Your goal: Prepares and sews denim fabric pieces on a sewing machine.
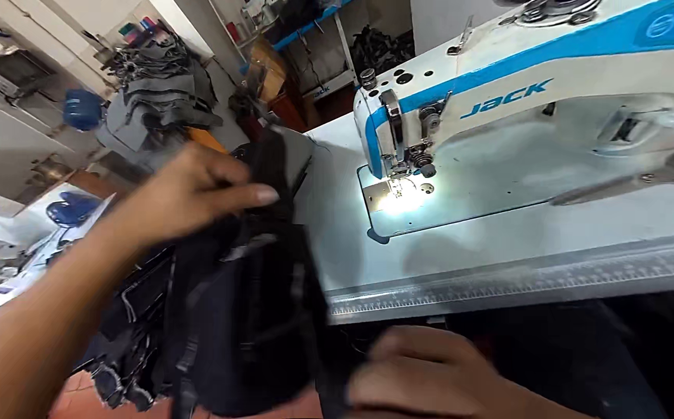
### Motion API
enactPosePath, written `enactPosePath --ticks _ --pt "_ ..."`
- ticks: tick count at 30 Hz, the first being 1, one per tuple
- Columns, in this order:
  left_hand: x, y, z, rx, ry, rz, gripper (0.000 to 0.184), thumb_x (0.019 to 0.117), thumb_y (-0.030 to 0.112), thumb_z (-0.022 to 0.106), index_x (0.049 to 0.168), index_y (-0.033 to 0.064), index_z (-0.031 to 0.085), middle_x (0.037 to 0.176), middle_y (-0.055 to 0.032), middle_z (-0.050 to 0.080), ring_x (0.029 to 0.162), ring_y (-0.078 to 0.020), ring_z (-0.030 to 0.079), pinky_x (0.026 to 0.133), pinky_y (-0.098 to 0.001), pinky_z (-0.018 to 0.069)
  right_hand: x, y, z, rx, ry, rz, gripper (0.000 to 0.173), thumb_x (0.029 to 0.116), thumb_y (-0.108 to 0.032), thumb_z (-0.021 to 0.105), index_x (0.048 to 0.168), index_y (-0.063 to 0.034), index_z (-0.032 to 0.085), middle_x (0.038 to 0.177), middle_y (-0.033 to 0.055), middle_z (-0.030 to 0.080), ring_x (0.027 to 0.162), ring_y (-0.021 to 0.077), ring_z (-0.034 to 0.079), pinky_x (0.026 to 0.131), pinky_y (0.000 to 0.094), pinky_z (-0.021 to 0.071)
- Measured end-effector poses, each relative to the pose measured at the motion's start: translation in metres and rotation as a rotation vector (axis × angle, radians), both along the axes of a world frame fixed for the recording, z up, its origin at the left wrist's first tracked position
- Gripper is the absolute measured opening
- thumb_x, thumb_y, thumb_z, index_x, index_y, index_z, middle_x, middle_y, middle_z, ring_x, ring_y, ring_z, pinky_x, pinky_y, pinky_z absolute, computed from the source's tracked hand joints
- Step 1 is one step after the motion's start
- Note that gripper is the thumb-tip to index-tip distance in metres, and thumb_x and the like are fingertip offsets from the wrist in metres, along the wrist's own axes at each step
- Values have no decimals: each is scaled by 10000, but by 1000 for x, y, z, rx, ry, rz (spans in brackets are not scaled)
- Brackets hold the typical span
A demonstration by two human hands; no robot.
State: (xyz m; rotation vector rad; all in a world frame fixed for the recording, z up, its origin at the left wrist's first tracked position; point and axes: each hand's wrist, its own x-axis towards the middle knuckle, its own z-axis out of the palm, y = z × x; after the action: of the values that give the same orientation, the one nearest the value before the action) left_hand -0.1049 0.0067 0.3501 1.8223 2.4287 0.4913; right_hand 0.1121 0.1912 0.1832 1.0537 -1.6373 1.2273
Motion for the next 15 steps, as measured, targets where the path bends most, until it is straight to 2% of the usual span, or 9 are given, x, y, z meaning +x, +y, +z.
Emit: enactPosePath --ticks 2,5,7,8,10,11,13,14,15 --pt "4 16 -50 72 -39 -15 413 1005 312 615 631 140 584 590 80 531 538 8 497 488 -173 404 -32 -18 -1 82 133 -158 201 1001 -278 649 939 -97 710 840 83 668 804 233 632 776 359 516" --pt "5 20 -146 21 37 176 447 1023 335 586 648 92 583 622 8 532 557 -110 525 515 -322 471 -73 -17 -54 336 -26 -430 337 1050 -338 553 819 -119 664 809 56 660 790 237 675 720 411 564" --pt "9 26 -196 -9 14 319 490 1046 425 522 711 85 625 658 -19 571 607 -166 585 569 -410 523 -66 5 -91 384 -105 -505 377 1062 -372 524 814 -118 652 798 57 657 784 241 666 739 416 553" --pt "12 33 -213 39 -19 346 524 1042 482 499 708 96 618 643 -8 557 598 -156 576 561 -400 510 -53 17 -101 359 -115 -517 367 1061 -377 527 826 -124 652 815 54 668 799 234 663 762 404 543" --pt "27 52 -235 157 -99 335 537 969 575 577 696 115 617 633 20 552 583 -117 558 541 -350 494 -20 31 -112 296 -145 -507 339 1060 -372 532 863 -126 657 847 55 680 830 223 655 810 377 532" --pt "41 63 -239 138 -130 311 560 891 645 645 731 108 650 687 3 600 637 -138 606 570 -373 535 -6 32 -116 278 -172 -497 326 1060 -370 533 880 -129 658 858 51 679 848 217 652 832 362 528" --pt "67 89 -239 -44 -119 313 721 701 772 738 930 88 718 920 -79 675 879 -263 683 695 -504 588 16 28 -121 258 -211 -470 296 1056 -356 549 891 -138 664 869 44 679 875 206 654 877 341 530" --pt "68 98 -240 -87 -92 336 810 665 810 733 1035 90 717 1044 -111 671 1004 -313 671 750 -549 586 23 25 -124 253 -226 -435 275 1056 -337 553 908 -137 670 880 46 683 890 207 657 892 340 524" --pt "57 101 -245 -70 -82 359 833 699 805 714 1109 79 710 1146 -151 662 1098 -361 647 821 -594 571 29 20 -125 254 -242 -392 266 1057 -322 554 927 -129 681 896 52 695 909 213 665 913 344 518"
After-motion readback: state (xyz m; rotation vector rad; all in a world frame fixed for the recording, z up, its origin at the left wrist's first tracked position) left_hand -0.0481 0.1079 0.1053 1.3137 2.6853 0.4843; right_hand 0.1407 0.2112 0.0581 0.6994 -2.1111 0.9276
